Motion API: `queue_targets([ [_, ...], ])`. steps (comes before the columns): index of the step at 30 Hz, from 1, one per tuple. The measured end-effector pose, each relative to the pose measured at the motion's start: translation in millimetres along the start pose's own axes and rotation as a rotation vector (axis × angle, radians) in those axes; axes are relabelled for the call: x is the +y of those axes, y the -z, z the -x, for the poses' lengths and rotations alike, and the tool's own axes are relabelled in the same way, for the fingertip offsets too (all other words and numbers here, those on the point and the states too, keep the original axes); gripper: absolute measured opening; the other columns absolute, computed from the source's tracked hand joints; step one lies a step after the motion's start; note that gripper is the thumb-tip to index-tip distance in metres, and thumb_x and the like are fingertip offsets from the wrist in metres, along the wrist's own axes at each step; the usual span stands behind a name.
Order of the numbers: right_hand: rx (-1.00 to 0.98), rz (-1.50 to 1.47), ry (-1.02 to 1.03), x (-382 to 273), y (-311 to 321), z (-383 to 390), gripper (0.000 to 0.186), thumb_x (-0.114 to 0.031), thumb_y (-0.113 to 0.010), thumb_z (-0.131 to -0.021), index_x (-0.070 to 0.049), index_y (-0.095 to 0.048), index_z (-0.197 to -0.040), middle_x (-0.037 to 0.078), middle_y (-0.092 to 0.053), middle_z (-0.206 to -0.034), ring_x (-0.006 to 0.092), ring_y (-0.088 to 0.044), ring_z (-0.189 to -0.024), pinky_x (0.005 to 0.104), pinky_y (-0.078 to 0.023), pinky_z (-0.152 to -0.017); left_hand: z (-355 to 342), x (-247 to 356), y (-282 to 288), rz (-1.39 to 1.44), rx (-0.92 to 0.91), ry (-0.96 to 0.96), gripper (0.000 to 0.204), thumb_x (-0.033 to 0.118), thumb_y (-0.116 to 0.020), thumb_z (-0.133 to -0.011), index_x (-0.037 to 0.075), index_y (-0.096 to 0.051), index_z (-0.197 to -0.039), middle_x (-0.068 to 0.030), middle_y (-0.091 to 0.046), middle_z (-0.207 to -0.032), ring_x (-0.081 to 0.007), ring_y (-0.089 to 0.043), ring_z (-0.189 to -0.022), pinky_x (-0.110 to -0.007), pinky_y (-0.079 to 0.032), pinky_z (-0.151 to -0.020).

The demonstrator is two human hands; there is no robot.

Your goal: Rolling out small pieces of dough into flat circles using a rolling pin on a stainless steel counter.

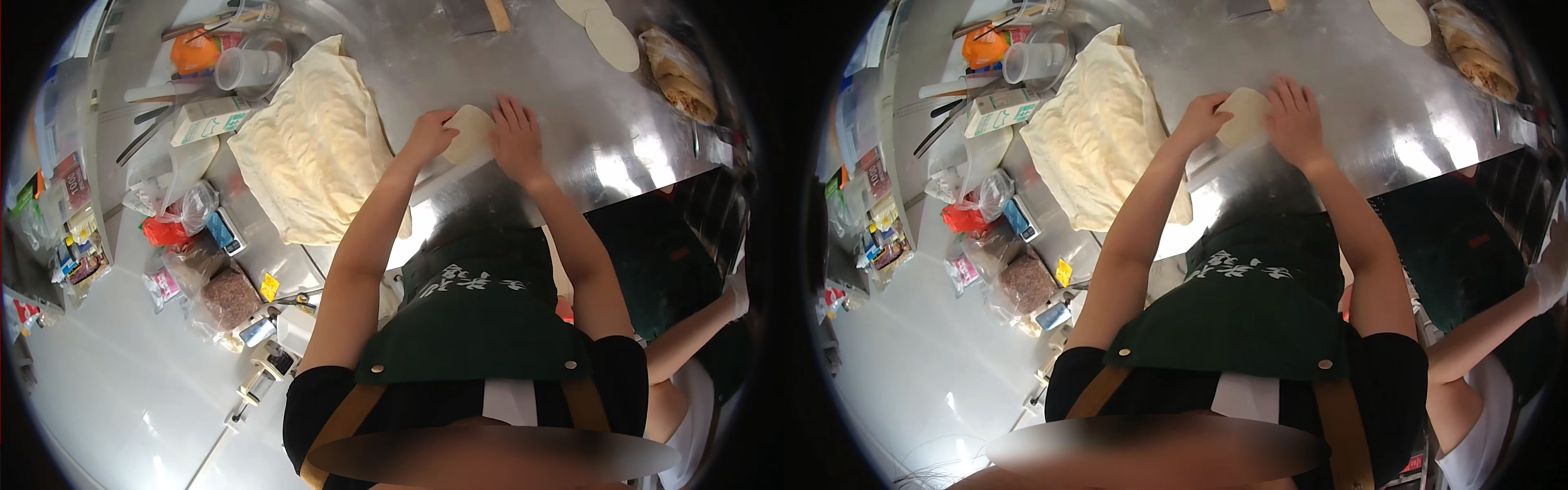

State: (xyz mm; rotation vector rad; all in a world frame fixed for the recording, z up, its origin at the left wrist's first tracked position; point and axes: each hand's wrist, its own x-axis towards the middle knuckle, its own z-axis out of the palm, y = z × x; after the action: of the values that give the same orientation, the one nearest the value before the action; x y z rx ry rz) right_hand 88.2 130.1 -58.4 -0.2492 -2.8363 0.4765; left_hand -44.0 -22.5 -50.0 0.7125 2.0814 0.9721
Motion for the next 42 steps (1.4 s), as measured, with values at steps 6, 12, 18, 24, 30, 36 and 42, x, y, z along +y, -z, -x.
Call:
queue_targets([
  [6, -0.09, 0.072, -0.046, -2, -9, -44, 0.049, -0.026, -0.054, -0.083, 0.0, -0.045, -0.124, 0.017, -0.042, -0.133, 0.0292, -0.038, -0.125, 0.0459, -0.027, -0.103, -24, -1, 2, 0.052, -0.076, 0.073, 0.035, 0.01, -0.063, -0.07, 0.002, -0.064, -0.104, -0.0152, -0.066, -0.09, -0.022, -0.063, -0.081, -0.032, -0.047, -0.074],
  [12, -0.105, 0.071, -0.035, 1, 1, 1, 0.053, -0.029, -0.053, -0.085, 0.0, -0.043, -0.127, 0.016, -0.037, -0.138, 0.0287, -0.035, -0.128, 0.0459, -0.024, -0.106, -31, 23, 3, -0.509, -0.192, 0.04, 0.027, 0.012, -0.066, -0.069, 0.003, -0.065, -0.095, -0.0157, -0.065, -0.091, -0.0309, -0.062, -0.087, -0.038, -0.048, -0.075],
  [18, -0.179, -0.024, 0.121, 33, 36, 64, 0.043, -0.02, -0.068, -0.071, -0.007, -0.055, -0.11, 0.011, -0.049, -0.124, 0.0256, -0.042, -0.121, 0.0455, -0.026, -0.106, 3, 67, -7, -0.687, -0.176, -0.085, 0.026, 0.013, -0.066, -0.071, 0.003, -0.063, -0.095, -0.0165, -0.064, -0.094, -0.0334, -0.06, -0.089, -0.041, -0.048, -0.075],
  [24, -0.239, -0.181, 0.19, 40, 61, 55, 0.032, -0.012, -0.071, -0.064, -0.008, -0.056, -0.092, 0.006, -0.053, -0.095, 0.0245, -0.05, -0.102, 0.044, -0.033, -0.102, 16, 39, 12, -0.283, 0.039, 0.078, 0.023, 0.005, -0.062, -0.071, 0.003, -0.062, -0.094, -0.0209, -0.062, -0.091, -0.0382, -0.058, -0.088, -0.044, -0.047, -0.076],
  [30, -0.292, -0.14, 0.25, 29, 48, 5, 0.035, -0.018, -0.068, -0.07, -0.007, -0.055, -0.1, 0.009, -0.053, -0.101, 0.0291, -0.049, -0.105, 0.0442, -0.031, -0.103, 10, 8, 5, -0.358, -0.013, 0.002, 0.026, 0.007, -0.062, -0.072, 0.002, -0.063, -0.097, -0.0211, -0.062, -0.093, -0.0385, -0.058, -0.088, -0.044, -0.047, -0.076],
  [36, -0.04, 0.001, 0.01, 10, 1, -8, 0.046, -0.032, -0.056, -0.082, -0.001, -0.051, -0.116, 0.016, -0.049, -0.125, 0.0331, -0.041, -0.12, 0.0457, -0.029, -0.104, 0, -9, 3, 0.056, 0.002, 0.087, 0.031, 0.009, -0.06, -0.073, 0.003, -0.063, -0.104, -0.0176, -0.064, -0.092, -0.03, -0.062, -0.083, -0.035, -0.048, -0.076],
  [42, -0.089, 0.122, -0.031, 6, -4, -9, 0.048, -0.026, -0.052, -0.085, 0.001, -0.046, -0.124, 0.018, -0.041, -0.134, 0.0314, -0.038, -0.125, 0.0469, -0.029, -0.103, -17, -16, 4, 0.195, -0.012, 0.1, 0.026, 0.006, -0.061, -0.078, -0.003, -0.063, -0.102, -0.0081, -0.065, -0.09, -0.015, -0.06, -0.082, -0.028, -0.047, -0.073],
])
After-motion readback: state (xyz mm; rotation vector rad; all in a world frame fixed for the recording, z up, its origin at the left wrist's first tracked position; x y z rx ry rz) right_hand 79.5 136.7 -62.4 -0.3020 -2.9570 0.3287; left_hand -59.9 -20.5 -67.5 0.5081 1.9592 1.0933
